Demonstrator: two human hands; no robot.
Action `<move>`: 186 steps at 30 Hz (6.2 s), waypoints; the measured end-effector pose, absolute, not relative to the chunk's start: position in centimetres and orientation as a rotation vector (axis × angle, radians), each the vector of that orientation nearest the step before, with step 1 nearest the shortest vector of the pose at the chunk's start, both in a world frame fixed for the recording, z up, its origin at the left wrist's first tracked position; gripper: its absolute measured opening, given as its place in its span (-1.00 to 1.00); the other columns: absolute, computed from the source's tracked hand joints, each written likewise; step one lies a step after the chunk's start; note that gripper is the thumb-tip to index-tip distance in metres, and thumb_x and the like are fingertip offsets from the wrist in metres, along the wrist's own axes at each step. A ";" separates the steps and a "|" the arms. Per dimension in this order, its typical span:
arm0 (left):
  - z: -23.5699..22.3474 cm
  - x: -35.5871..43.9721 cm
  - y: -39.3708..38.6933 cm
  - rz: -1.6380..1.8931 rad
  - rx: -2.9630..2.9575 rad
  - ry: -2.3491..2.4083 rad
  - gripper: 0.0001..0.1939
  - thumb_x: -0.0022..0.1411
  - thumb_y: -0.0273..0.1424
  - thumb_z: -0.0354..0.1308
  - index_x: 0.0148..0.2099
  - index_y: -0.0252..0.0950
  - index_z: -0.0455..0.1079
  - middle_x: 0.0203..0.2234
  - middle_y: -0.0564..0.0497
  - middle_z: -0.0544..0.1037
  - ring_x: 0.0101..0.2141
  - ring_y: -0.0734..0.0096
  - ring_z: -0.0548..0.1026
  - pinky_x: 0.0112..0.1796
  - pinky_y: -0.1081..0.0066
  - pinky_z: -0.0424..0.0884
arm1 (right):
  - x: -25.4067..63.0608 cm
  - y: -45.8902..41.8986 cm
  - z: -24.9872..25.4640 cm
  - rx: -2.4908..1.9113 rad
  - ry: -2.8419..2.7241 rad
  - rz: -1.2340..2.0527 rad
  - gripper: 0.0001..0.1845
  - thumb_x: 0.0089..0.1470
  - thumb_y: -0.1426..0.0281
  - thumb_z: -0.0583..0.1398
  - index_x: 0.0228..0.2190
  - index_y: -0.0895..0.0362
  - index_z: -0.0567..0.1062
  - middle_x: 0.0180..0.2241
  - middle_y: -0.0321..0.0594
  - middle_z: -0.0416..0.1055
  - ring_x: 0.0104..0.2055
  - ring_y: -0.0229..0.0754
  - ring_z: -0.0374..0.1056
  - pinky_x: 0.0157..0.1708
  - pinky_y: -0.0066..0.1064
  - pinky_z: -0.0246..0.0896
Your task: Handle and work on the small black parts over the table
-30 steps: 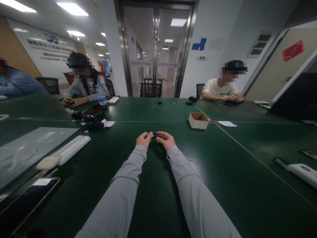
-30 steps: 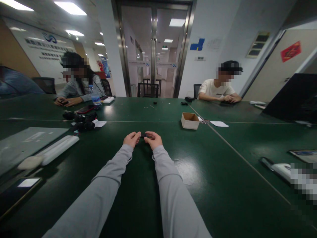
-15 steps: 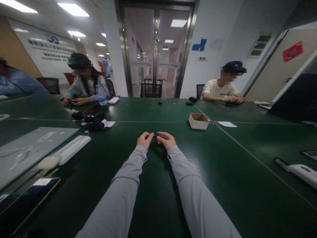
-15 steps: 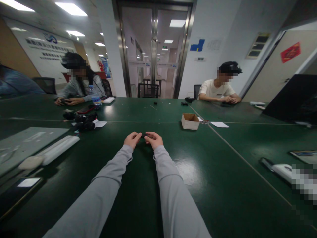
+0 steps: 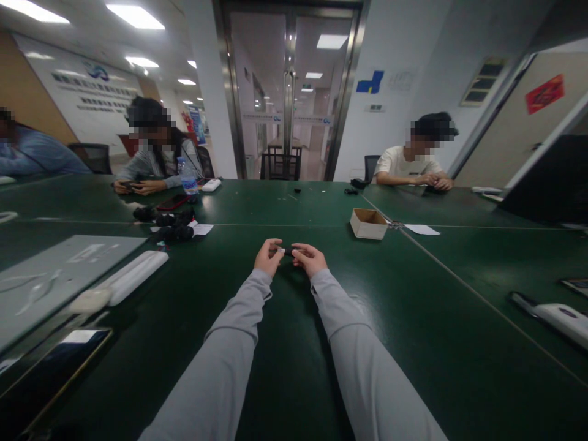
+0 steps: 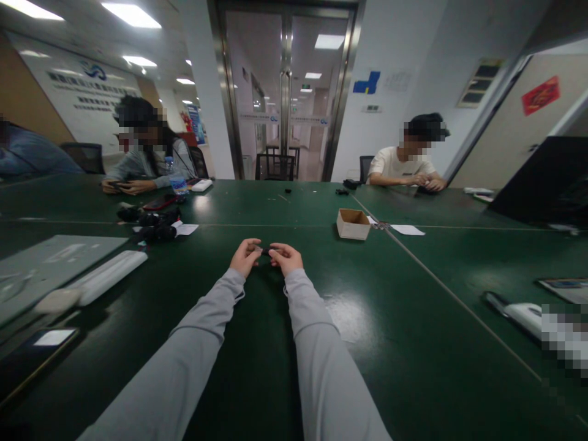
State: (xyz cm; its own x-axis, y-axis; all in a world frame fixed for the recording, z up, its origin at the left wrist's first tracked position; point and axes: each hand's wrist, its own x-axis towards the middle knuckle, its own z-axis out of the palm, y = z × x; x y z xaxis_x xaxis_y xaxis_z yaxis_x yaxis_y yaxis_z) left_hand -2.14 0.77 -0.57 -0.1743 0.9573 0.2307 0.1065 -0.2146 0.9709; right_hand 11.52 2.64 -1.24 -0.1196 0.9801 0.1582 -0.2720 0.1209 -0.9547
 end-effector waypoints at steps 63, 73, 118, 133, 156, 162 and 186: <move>0.1 -2.0 0.3 1.369 1.326 1.305 -0.71 0.00 -0.40 0.03 -0.16 -0.26 0.30 -0.55 0.11 0.30 -0.67 0.62 0.23 -0.70 0.60 0.13 | 11.8 2.5 -1.0 -0.815 -1.149 1.366 -0.61 -0.35 0.26 0.35 -0.40 0.19 0.50 -0.60 -0.28 0.40 -0.61 -0.34 0.28 -0.59 -0.49 0.26; -0.4 -2.0 0.6 1.391 1.311 1.296 -0.71 0.03 -0.34 -0.01 -0.16 -0.27 0.30 -0.65 0.14 0.28 -0.70 0.62 0.18 -0.68 0.59 0.09 | 11.7 2.3 -0.9 -0.827 -1.139 1.348 -0.63 -0.36 0.26 0.34 -0.41 0.18 0.51 -0.58 -0.28 0.40 -0.61 -0.35 0.27 -0.59 -0.49 0.25; -0.4 -1.8 0.5 1.365 1.375 1.229 -0.71 0.04 -0.35 -0.04 -0.16 -0.29 0.30 -0.70 0.16 0.27 -0.72 0.62 0.18 -0.69 0.60 0.08 | 11.7 2.0 -0.6 -0.819 -1.172 1.365 -0.60 -0.37 0.24 0.34 -0.40 0.18 0.50 -0.60 -0.30 0.39 -0.59 -0.34 0.27 -0.58 -0.48 0.24; -0.3 -1.7 0.4 1.350 1.391 1.231 -0.75 0.08 -0.36 -0.07 -0.20 -0.27 0.31 -0.75 0.17 0.25 -0.74 0.61 0.16 -0.69 0.59 0.08 | 11.7 2.0 -0.5 -0.829 -1.193 1.366 -0.59 -0.38 0.24 0.34 -0.39 0.18 0.50 -0.59 -0.29 0.38 -0.58 -0.33 0.28 -0.57 -0.48 0.24; -0.1 -1.7 0.3 1.347 1.368 1.232 -0.74 0.02 -0.38 -0.04 -0.20 -0.27 0.32 -0.72 0.16 0.27 -0.74 0.61 0.17 -0.68 0.57 0.09 | 11.8 2.0 -0.6 -0.810 -1.190 1.371 -0.60 -0.36 0.26 0.34 -0.38 0.16 0.50 -0.59 -0.31 0.38 -0.59 -0.34 0.28 -0.56 -0.48 0.25; -0.1 -1.8 0.3 1.354 1.387 1.246 -0.73 -0.01 -0.42 -0.04 -0.20 -0.26 0.32 -0.65 0.15 0.33 -0.74 0.64 0.19 -0.68 0.57 0.10 | 11.9 2.0 -0.6 -0.804 -1.195 1.377 -0.60 -0.36 0.27 0.34 -0.38 0.16 0.50 -0.58 -0.31 0.38 -0.58 -0.34 0.29 -0.56 -0.48 0.24; -0.1 -1.9 0.3 1.347 1.399 1.236 -0.73 0.02 -0.41 -0.07 -0.20 -0.27 0.32 -0.67 0.15 0.31 -0.72 0.62 0.20 -0.68 0.58 0.11 | 11.9 2.1 -0.8 -0.789 -1.185 1.378 -0.61 -0.35 0.29 0.34 -0.37 0.16 0.50 -0.57 -0.31 0.38 -0.59 -0.35 0.28 -0.57 -0.50 0.25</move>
